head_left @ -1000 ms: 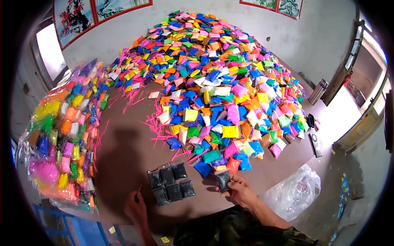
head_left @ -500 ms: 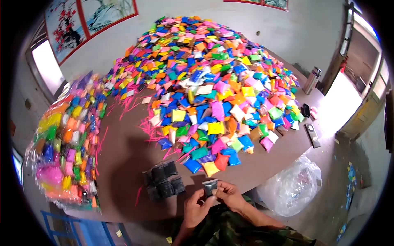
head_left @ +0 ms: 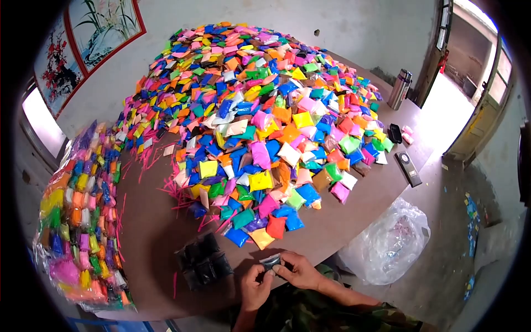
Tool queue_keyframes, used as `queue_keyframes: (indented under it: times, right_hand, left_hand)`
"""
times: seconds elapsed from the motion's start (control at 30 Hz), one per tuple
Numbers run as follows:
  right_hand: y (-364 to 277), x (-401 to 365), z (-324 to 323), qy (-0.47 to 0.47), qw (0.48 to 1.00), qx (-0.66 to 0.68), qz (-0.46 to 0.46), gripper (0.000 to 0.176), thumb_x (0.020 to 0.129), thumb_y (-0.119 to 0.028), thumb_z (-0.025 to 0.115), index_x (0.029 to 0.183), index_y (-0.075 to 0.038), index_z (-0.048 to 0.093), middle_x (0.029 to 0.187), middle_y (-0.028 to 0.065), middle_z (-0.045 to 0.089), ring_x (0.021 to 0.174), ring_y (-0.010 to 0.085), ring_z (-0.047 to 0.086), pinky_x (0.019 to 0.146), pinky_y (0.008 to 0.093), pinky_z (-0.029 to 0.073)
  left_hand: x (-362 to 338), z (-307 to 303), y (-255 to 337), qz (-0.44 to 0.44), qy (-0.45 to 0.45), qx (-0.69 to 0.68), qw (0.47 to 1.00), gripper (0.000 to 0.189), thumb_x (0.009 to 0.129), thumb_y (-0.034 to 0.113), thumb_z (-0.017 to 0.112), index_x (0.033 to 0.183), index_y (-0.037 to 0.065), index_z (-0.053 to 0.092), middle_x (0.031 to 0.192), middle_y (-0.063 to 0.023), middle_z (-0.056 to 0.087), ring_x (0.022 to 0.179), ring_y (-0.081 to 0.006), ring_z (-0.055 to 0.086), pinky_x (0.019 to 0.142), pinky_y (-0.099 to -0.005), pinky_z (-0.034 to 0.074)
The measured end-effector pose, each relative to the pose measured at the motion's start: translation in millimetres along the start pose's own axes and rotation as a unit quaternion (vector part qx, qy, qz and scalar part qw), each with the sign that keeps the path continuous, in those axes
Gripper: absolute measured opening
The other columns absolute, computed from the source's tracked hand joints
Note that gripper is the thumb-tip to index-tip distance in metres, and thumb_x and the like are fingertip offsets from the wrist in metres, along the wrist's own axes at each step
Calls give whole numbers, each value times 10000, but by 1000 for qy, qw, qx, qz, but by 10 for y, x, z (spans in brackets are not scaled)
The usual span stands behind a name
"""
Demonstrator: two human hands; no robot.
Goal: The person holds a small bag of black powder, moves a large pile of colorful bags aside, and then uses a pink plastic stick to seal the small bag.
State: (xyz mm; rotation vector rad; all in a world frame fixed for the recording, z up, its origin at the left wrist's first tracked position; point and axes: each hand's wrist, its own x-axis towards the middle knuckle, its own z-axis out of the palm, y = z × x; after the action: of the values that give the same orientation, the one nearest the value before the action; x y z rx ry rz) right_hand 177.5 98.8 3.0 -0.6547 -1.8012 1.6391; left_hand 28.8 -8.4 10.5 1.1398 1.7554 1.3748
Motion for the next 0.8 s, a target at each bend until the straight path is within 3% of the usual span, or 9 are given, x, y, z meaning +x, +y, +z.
queue_keyframes:
  times: [0.13, 0.23, 0.33, 0.43, 0.6, 0.7, 0.8]
  right_hand:
    - [0, 2, -7, 2, 998, 59, 33, 120, 980, -114, 665, 1033, -15, 623, 865, 69, 541, 734, 153, 523, 641, 302, 437]
    - [-91, 25, -47, 0, 1000, 9, 7, 113, 978, -98, 658, 1047, -13, 631, 883, 96, 569, 743, 176, 562, 644, 308, 453]
    - [-42, 74, -28, 22, 989, -74, -124, 113, 975, -85, 649, 1055, -7, 632, 871, 98, 580, 738, 180, 577, 625, 316, 453]
    - [-39, 31, -21, -8, 998, -49, -47, 146, 972, -93, 655, 1089, -6, 648, 848, 90, 571, 726, 183, 564, 612, 316, 447]
    - [-131, 23, -4, 11, 999, -12, -29, 178, 970, -109, 672, 1117, -7, 672, 848, 69, 583, 719, 157, 537, 607, 310, 437]
    - [-17, 0, 32, 24, 999, 27, -11, 171, 970, -111, 673, 1106, -8, 678, 847, 64, 587, 716, 141, 535, 607, 306, 440]
    - [20, 4, 62, 33, 999, 26, -22, 158, 974, -108, 668, 1097, -9, 680, 840, 62, 586, 711, 133, 540, 604, 297, 447]
  left_hand:
    - [47, 58, 92, -29, 14, -92, 995, 123, 912, 47, 735, 992, -13, 664, 859, 27, 661, 800, -45, 582, 714, -231, 495]
    - [86, 117, 195, -26, 41, -152, 987, 146, 917, 62, 734, 1023, -21, 677, 902, 10, 686, 829, -56, 589, 744, -249, 508]
    - [84, 71, 11, -50, 31, -121, 991, 145, 927, 72, 727, 1025, -24, 680, 922, -3, 696, 862, -61, 597, 775, -250, 512]
    - [55, 12, -66, -59, 18, -120, 991, 138, 936, 83, 719, 1018, -22, 684, 913, -2, 692, 859, -59, 593, 768, -245, 508]
    - [30, -37, -65, -66, 2, -124, 990, 136, 941, 85, 715, 1023, -19, 686, 891, 5, 679, 825, -47, 574, 738, -233, 493]
    - [68, 51, 253, -52, 29, -155, 986, 136, 948, 87, 715, 1030, -16, 684, 879, 11, 670, 801, -42, 562, 714, -229, 483]
    - [73, 32, 127, -70, 20, -125, 989, 138, 955, 86, 714, 1040, -17, 683, 878, 13, 670, 798, -41, 564, 709, -226, 481]
